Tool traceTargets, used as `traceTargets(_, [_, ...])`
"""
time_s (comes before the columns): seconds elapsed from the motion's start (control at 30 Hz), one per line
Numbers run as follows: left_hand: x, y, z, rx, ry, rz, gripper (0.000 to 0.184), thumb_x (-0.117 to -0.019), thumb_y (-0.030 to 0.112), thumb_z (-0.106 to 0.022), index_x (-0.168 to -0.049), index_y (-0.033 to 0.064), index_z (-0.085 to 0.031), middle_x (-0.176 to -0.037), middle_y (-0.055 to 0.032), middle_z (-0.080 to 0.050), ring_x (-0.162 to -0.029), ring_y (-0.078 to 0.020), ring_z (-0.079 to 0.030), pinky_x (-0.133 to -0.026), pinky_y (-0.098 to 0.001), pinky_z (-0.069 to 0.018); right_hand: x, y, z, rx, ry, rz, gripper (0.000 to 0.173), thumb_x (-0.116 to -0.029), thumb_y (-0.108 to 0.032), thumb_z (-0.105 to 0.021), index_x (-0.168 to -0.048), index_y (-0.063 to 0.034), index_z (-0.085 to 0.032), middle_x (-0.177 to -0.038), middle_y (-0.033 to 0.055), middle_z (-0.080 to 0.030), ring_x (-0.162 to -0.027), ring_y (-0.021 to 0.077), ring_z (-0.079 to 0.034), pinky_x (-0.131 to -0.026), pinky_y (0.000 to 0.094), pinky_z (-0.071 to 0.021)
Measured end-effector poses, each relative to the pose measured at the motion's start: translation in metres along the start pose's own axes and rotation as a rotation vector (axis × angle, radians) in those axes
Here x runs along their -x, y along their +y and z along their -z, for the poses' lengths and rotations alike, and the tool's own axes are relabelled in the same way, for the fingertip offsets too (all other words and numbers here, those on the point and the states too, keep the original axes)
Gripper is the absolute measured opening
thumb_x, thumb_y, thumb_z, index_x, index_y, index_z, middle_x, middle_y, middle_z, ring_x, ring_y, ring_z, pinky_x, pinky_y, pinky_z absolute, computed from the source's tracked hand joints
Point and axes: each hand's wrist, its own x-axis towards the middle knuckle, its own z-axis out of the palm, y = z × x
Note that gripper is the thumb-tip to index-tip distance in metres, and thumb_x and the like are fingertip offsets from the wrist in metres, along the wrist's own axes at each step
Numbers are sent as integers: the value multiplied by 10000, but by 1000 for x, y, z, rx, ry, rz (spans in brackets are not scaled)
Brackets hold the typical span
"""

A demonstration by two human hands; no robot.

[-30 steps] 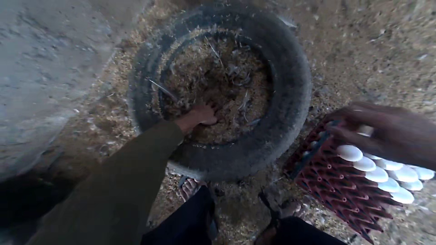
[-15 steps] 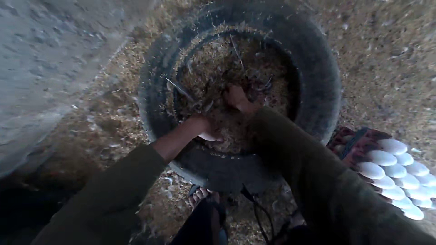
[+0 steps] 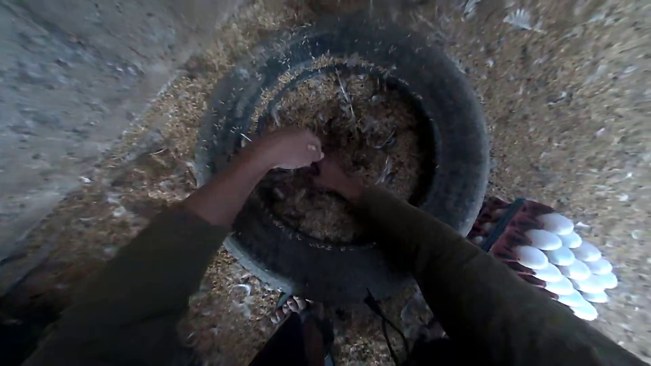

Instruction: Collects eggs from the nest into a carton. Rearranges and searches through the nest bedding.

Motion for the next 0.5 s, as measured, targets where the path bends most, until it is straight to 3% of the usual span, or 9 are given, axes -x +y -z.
traceTargets(0.1, [-46, -6, -26, -3, 110, -165, 336, -1076, 70, -438, -1342, 65, -643, -1341, -185, -633, -1258, -349, -598, -1086, -542, -444, 3, 2, -12, 23, 26, 58, 591, -932, -442, -692, -1435, -144, -599, -1554, 158, -478, -1486, 391, -356, -1172, 649, -315])
traceTargets(0.2, [-89, -22, -52, -83, 70, -188, 424, -1026, -29, -462, -1413, 90, -590, -1491, -139, -535, -1381, -339, -504, -1148, -529, -392, 25, -7, -12, 70, -23, 79, 528, -949, -436, -692, -1369, -118, -648, -1506, 183, -526, -1465, 424, -381, -1149, 619, -377])
traceTargets(0.3, [-114, -51, -66, -261, 104, -96, 392, -997, 14, -548, -1382, 53, -609, -1509, -160, -507, -1382, -397, -487, -1099, -615, -419, 53, -20, -8, 119, -167, 166, 503, -1016, -418, -606, -1450, -163, -584, -1549, 194, -470, -1447, 412, -413, -1122, 623, -399])
traceTargets(0.4, [-117, -52, -62, -343, 188, -47, 317, -1059, 128, -513, -1336, 30, -635, -1463, -195, -534, -1351, -418, -513, -1070, -612, -446, 85, -38, 4, 150, -381, 316, 462, -1001, -293, -623, -1409, -77, -597, -1507, 235, -488, -1358, 436, -495, -1060, 628, -437])
traceTargets(0.5, [-119, -45, -65, -384, 212, 30, 326, -1030, 121, -572, -1342, 59, -644, -1495, -198, -501, -1315, -443, -535, -1017, -641, -476, 103, -49, 19, 141, -559, 381, 591, -995, -240, -629, -1525, -40, -462, -1495, 261, -478, -1331, 438, -511, -1073, 620, -420])
